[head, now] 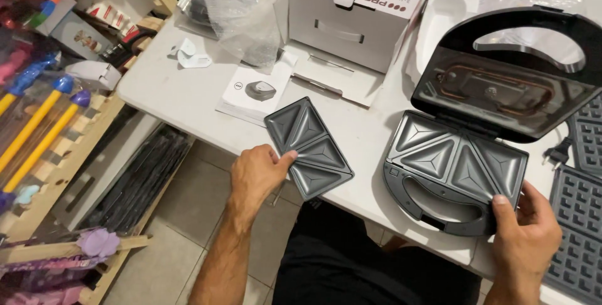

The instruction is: Unboxing a multi-functional sandwich maker and installing different interchangeable cooking plates.

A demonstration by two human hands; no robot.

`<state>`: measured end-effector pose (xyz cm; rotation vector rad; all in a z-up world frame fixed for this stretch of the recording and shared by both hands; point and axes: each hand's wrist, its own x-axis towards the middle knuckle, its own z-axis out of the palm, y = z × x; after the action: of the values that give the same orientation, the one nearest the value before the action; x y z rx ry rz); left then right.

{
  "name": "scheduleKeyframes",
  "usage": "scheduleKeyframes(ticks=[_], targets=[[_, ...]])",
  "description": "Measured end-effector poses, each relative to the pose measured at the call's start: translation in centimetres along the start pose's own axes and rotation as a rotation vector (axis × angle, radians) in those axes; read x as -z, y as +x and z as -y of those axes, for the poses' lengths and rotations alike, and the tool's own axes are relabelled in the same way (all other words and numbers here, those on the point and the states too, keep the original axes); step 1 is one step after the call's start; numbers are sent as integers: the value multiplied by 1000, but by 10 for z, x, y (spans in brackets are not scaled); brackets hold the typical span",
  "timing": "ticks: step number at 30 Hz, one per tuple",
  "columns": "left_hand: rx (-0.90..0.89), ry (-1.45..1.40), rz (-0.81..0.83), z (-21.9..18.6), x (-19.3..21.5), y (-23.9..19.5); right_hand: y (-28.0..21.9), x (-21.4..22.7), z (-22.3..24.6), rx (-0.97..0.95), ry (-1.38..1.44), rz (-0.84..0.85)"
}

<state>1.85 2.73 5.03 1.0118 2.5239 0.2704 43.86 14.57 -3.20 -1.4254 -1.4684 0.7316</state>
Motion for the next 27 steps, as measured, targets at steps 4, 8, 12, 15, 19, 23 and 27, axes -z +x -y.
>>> scheduleKeyframes(ticks=[4, 8, 12, 15, 19, 23, 27], targets=[[4, -85, 106, -6, 9, -15, 0, 1, -8, 56, 23, 13], [86, -302, 261, -29, 20, -46, -3, 2, 0, 62, 29, 16], [108, -511, 162, -8, -31, -45, 5, 0, -22, 110, -82, 2], [140, -1058, 183, 13, -74, -29, 2, 4, -20, 41, -171, -36], [-75, -1254, 88, 30, -88, -22, 5, 4, -5, -28, -47, -12], [-256, -1359, 201, 5, -61, -44, -16, 7, 56, 203, -435, -104], [-316, -1451, 326, -51, -91, -74, -55, 5, 112, 479, -241, -203]])
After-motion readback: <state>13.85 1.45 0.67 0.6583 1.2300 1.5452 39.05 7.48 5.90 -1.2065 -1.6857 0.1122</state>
